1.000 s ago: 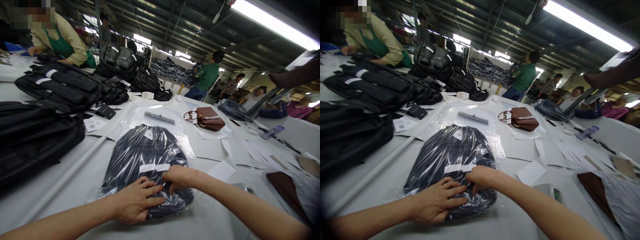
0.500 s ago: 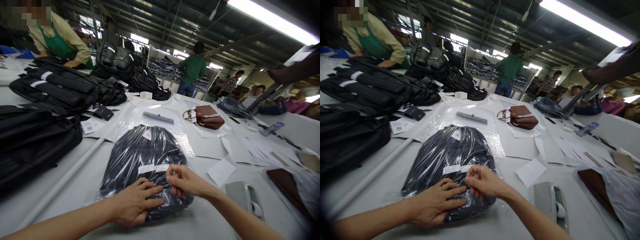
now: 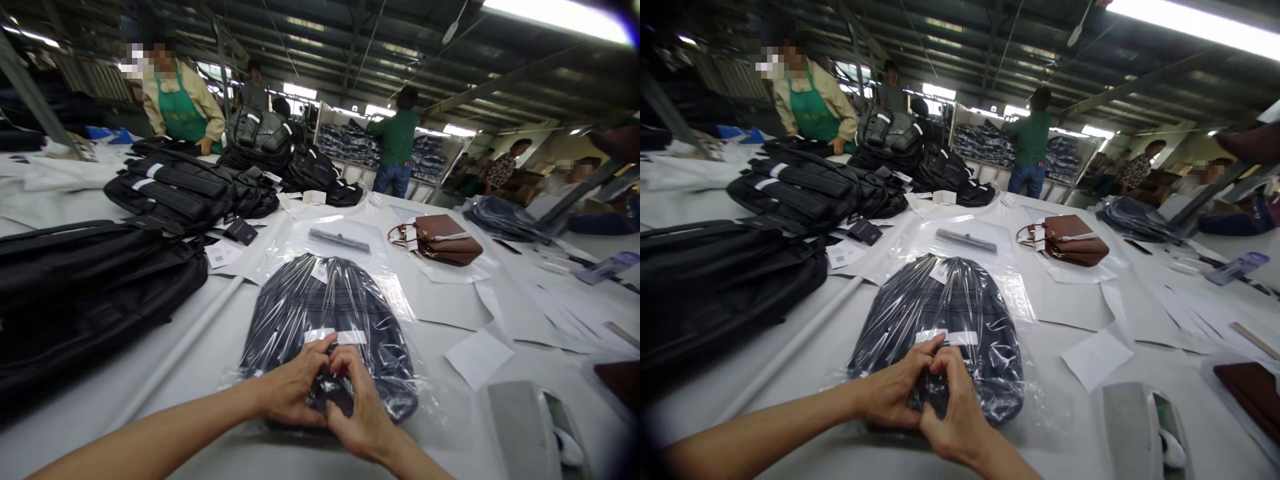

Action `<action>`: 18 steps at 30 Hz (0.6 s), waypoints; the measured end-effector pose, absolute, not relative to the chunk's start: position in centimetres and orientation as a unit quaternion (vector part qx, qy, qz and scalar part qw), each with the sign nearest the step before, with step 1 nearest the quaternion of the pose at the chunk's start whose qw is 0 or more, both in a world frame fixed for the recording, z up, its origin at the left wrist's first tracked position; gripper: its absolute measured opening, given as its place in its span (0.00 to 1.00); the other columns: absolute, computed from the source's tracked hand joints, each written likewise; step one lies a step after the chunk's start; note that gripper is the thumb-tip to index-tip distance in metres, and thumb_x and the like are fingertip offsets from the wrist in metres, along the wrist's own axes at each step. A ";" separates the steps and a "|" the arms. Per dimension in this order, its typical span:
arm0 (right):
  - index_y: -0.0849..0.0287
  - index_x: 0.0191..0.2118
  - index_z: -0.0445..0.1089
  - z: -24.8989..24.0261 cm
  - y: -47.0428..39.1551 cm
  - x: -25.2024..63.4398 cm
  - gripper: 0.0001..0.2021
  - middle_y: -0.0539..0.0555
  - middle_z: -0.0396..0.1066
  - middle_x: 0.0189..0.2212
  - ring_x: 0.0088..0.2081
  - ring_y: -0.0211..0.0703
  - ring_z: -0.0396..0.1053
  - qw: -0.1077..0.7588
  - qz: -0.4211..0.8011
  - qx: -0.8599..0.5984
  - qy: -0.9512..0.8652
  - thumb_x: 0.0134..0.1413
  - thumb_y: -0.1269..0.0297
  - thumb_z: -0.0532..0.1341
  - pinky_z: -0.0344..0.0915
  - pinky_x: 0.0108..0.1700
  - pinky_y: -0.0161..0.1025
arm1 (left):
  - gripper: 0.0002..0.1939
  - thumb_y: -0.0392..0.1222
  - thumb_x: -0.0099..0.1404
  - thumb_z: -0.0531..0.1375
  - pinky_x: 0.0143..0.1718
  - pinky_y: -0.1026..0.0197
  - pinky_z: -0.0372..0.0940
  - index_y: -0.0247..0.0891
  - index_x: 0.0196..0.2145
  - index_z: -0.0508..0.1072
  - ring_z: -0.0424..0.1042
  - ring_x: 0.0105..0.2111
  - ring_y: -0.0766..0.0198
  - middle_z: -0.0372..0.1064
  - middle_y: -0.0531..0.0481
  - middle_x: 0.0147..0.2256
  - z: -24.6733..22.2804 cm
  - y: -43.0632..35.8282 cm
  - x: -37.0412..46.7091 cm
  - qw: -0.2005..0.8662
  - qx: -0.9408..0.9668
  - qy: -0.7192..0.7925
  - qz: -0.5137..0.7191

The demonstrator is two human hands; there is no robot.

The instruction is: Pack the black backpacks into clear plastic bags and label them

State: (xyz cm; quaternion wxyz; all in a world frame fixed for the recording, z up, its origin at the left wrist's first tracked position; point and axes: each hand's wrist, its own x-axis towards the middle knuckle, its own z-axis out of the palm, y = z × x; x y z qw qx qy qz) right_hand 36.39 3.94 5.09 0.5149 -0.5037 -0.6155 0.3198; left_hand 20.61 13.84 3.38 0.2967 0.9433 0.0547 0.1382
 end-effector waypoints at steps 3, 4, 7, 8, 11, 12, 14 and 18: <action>0.55 0.35 0.54 4.2 4.6 36.1 0.21 0.51 0.57 0.36 0.40 0.42 0.58 0.478 0.291 -0.512 -0.652 0.30 0.81 0.53 0.59 0.43 0.39 | 0.37 0.40 0.48 0.67 0.60 0.41 0.44 0.39 0.50 0.50 0.31 0.64 0.43 0.36 0.33 0.63 3.0 14.0 20.3 0.338 0.920 0.092 0.176; 0.55 0.36 0.54 3.9 4.9 36.1 0.21 0.50 0.57 0.36 0.40 0.41 0.58 0.467 0.298 -0.518 -0.652 0.31 0.81 0.53 0.59 0.43 0.39 | 0.35 0.38 0.48 0.67 0.60 0.41 0.45 0.39 0.49 0.51 0.31 0.64 0.43 0.34 0.33 0.63 3.1 14.0 20.1 0.351 0.912 0.103 0.184; 0.56 0.40 0.56 3.3 5.7 36.2 0.22 0.52 0.59 0.38 0.42 0.43 0.59 0.412 0.320 -0.532 -0.667 0.36 0.81 0.54 0.59 0.46 0.42 | 0.32 0.33 0.49 0.63 0.60 0.41 0.45 0.39 0.48 0.51 0.31 0.64 0.43 0.29 0.34 0.64 3.4 14.1 19.8 0.382 0.896 0.121 0.193; 0.56 0.41 0.58 3.2 5.8 36.2 0.20 0.52 0.60 0.39 0.43 0.44 0.59 0.390 0.320 -0.534 -0.678 0.38 0.80 0.55 0.58 0.48 0.43 | 0.32 0.31 0.49 0.62 0.60 0.40 0.44 0.39 0.49 0.50 0.31 0.64 0.44 0.29 0.34 0.64 3.5 14.2 19.8 0.389 0.893 0.120 0.193; 0.56 0.42 0.61 3.1 6.0 36.5 0.15 0.53 0.61 0.41 0.45 0.46 0.58 0.339 0.311 -0.530 -0.712 0.46 0.73 0.58 0.56 0.50 0.46 | 0.36 0.28 0.48 0.58 0.61 0.41 0.43 0.39 0.53 0.48 0.35 0.64 0.46 0.31 0.36 0.64 3.9 14.4 19.6 0.416 0.880 0.110 0.201; 0.55 0.43 0.63 3.0 6.1 36.6 0.14 0.53 0.61 0.42 0.46 0.47 0.58 0.332 0.308 -0.529 -0.718 0.48 0.70 0.59 0.56 0.50 0.46 | 0.37 0.26 0.48 0.57 0.61 0.41 0.43 0.40 0.54 0.48 0.37 0.64 0.48 0.33 0.36 0.64 3.9 14.5 19.5 0.427 0.873 0.111 0.207; 0.54 0.45 0.64 2.7 6.1 36.7 0.15 0.54 0.61 0.44 0.47 0.48 0.58 0.323 0.305 -0.525 -0.726 0.49 0.66 0.61 0.55 0.51 0.47 | 0.38 0.23 0.47 0.54 0.61 0.41 0.43 0.41 0.55 0.48 0.39 0.64 0.50 0.36 0.38 0.64 3.9 14.6 19.4 0.442 0.860 0.119 0.224; 0.54 0.42 0.68 2.3 6.2 36.5 0.13 0.53 0.61 0.41 0.45 0.47 0.60 0.315 0.306 -0.552 -0.709 0.47 0.66 0.63 0.56 0.49 0.46 | 0.40 0.21 0.46 0.50 0.61 0.42 0.44 0.41 0.56 0.49 0.42 0.63 0.52 0.39 0.40 0.63 3.1 14.7 19.6 0.461 0.843 0.125 0.249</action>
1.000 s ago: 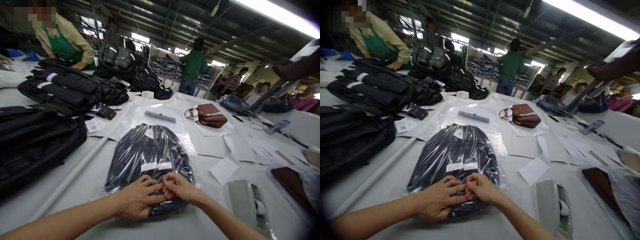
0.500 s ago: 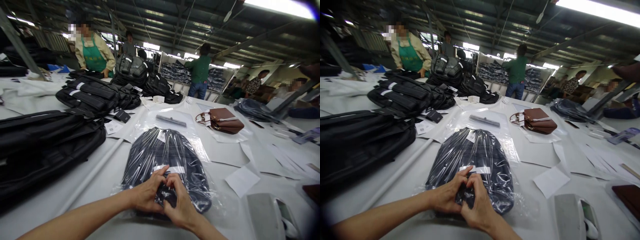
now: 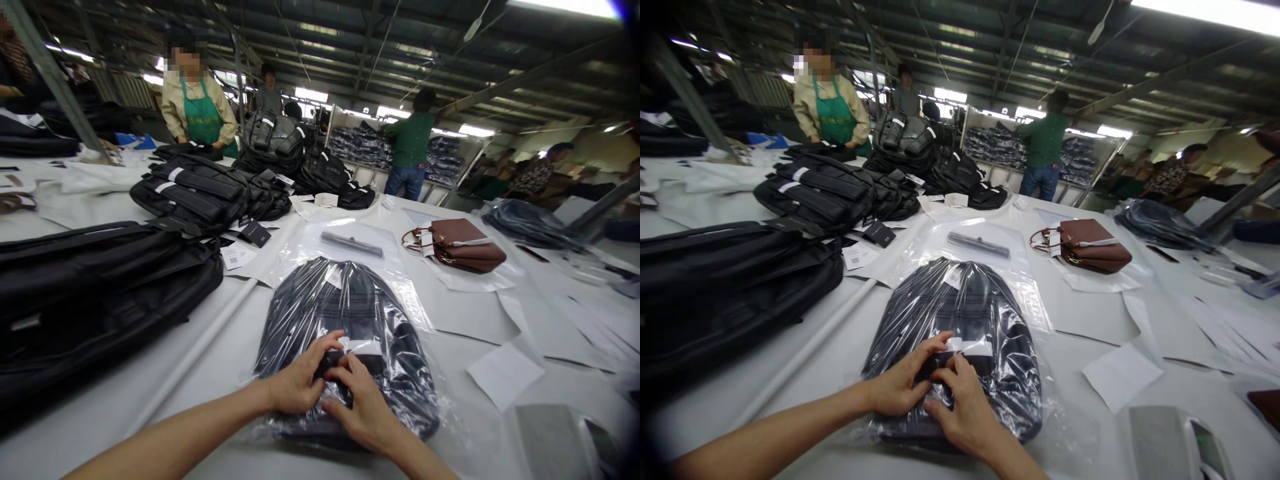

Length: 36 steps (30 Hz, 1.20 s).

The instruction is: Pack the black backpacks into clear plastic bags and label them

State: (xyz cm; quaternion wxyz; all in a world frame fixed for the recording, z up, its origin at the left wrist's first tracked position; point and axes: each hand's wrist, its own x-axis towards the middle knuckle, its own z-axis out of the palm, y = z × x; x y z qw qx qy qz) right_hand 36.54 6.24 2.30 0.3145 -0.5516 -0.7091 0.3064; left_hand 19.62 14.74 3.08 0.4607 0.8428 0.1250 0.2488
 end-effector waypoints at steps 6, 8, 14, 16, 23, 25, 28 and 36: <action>0.55 0.31 0.70 2.9 6.7 35.8 0.04 0.50 0.62 0.33 0.39 0.44 0.62 0.292 0.315 -0.595 -0.679 0.45 0.68 0.64 0.55 0.42 0.43 | 0.29 0.23 0.51 0.50 0.58 0.49 0.56 0.38 0.51 0.58 0.60 0.56 0.60 0.61 0.43 0.52 4.1 16.3 20.3 0.574 0.739 0.207 0.284; 0.55 0.30 0.70 3.1 6.8 35.6 0.04 0.49 0.63 0.32 0.39 0.43 0.62 0.291 0.313 -0.600 -0.676 0.44 0.70 0.64 0.55 0.42 0.42 | 0.19 0.27 0.57 0.51 0.54 0.51 0.61 0.38 0.46 0.62 0.64 0.52 0.60 0.64 0.44 0.50 5.8 15.7 19.5 0.538 0.744 0.261 0.299; 0.56 0.30 0.70 3.1 6.9 35.6 0.03 0.49 0.63 0.32 0.39 0.42 0.62 0.300 0.303 -0.593 -0.684 0.45 0.69 0.63 0.54 0.43 0.42 | 0.11 0.34 0.64 0.52 0.50 0.56 0.61 0.40 0.44 0.67 0.68 0.43 0.62 0.70 0.48 0.44 5.9 7.3 15.3 0.015 0.897 0.149 0.416; 0.56 0.30 0.70 3.2 6.9 35.7 0.03 0.49 0.63 0.32 0.38 0.42 0.62 0.301 0.305 -0.586 -0.688 0.45 0.69 0.63 0.54 0.43 0.41 | 0.15 0.44 0.64 0.55 0.54 0.51 0.57 0.39 0.47 0.68 0.64 0.49 0.55 0.67 0.45 0.50 3.8 5.4 14.6 -0.103 0.926 0.149 0.332; 0.57 0.36 0.67 2.9 6.9 36.0 0.10 0.49 0.65 0.33 0.37 0.42 0.63 0.335 0.318 -0.568 -0.682 0.45 0.66 0.64 0.56 0.42 0.40 | 0.46 0.57 0.50 0.66 0.54 0.37 0.54 0.51 0.62 0.50 0.47 0.60 0.37 0.45 0.42 0.64 -0.3 6.3 13.6 -0.114 0.925 0.342 0.118; 0.57 0.36 0.67 2.7 6.9 36.1 0.10 0.49 0.66 0.33 0.36 0.41 0.62 0.342 0.319 -0.569 -0.676 0.44 0.67 0.64 0.56 0.40 0.39 | 0.47 0.57 0.50 0.66 0.54 0.37 0.54 0.53 0.62 0.48 0.46 0.60 0.36 0.44 0.42 0.64 -0.3 6.5 13.3 -0.110 0.929 0.334 0.117; 0.58 0.34 0.67 2.2 7.1 36.4 0.09 0.48 0.66 0.32 0.35 0.41 0.62 0.348 0.319 -0.571 -0.672 0.44 0.69 0.64 0.57 0.40 0.38 | 0.47 0.55 0.50 0.66 0.55 0.31 0.44 0.55 0.62 0.47 0.47 0.60 0.36 0.45 0.42 0.64 -0.3 6.3 13.2 -0.120 0.929 0.329 0.120; 0.58 0.34 0.70 3.4 7.6 35.3 0.06 0.47 0.66 0.26 0.28 0.37 0.62 0.396 0.304 -0.574 -0.648 0.46 0.70 0.60 0.59 0.32 0.34 | 0.39 0.46 0.54 0.64 0.54 0.25 0.33 0.58 0.60 0.52 0.49 0.59 0.36 0.52 0.44 0.61 -0.6 5.9 13.8 -0.131 0.916 0.348 0.150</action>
